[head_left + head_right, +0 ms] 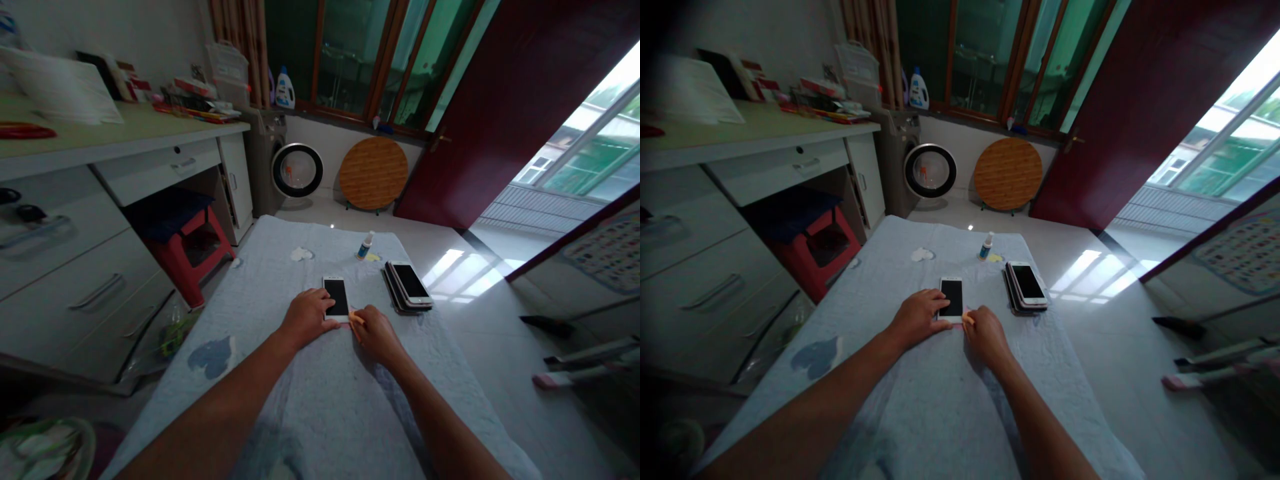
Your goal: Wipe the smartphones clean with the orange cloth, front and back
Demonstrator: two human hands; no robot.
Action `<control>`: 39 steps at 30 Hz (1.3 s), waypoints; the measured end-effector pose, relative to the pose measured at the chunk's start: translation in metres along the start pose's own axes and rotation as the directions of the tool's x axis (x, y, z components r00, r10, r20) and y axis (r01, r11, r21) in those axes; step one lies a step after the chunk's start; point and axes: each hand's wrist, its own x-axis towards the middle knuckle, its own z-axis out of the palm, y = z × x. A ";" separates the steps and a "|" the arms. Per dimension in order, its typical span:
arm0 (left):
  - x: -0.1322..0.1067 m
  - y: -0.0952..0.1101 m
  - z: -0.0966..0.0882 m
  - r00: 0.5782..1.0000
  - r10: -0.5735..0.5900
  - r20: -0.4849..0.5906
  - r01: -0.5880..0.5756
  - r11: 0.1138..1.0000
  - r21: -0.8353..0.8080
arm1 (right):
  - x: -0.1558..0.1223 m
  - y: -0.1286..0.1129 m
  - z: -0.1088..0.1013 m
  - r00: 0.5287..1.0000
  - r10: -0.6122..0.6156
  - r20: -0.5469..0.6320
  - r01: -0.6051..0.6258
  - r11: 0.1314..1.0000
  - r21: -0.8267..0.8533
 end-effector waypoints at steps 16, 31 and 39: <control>0.008 -0.036 0.011 0.993 0.120 0.019 -0.112 0.967 -0.228 | 0.008 -0.015 -0.006 0.973 -0.212 0.091 0.220 0.971 -0.096; 0.005 -0.031 0.002 0.993 0.098 0.073 -0.070 0.947 -0.314 | 0.014 -0.053 0.021 0.957 -0.285 0.054 0.289 0.926 -0.242; 0.004 -0.028 -0.001 0.993 0.089 0.079 -0.066 0.963 -0.261 | 0.007 -0.025 0.006 0.984 -0.177 0.010 0.177 0.975 -0.131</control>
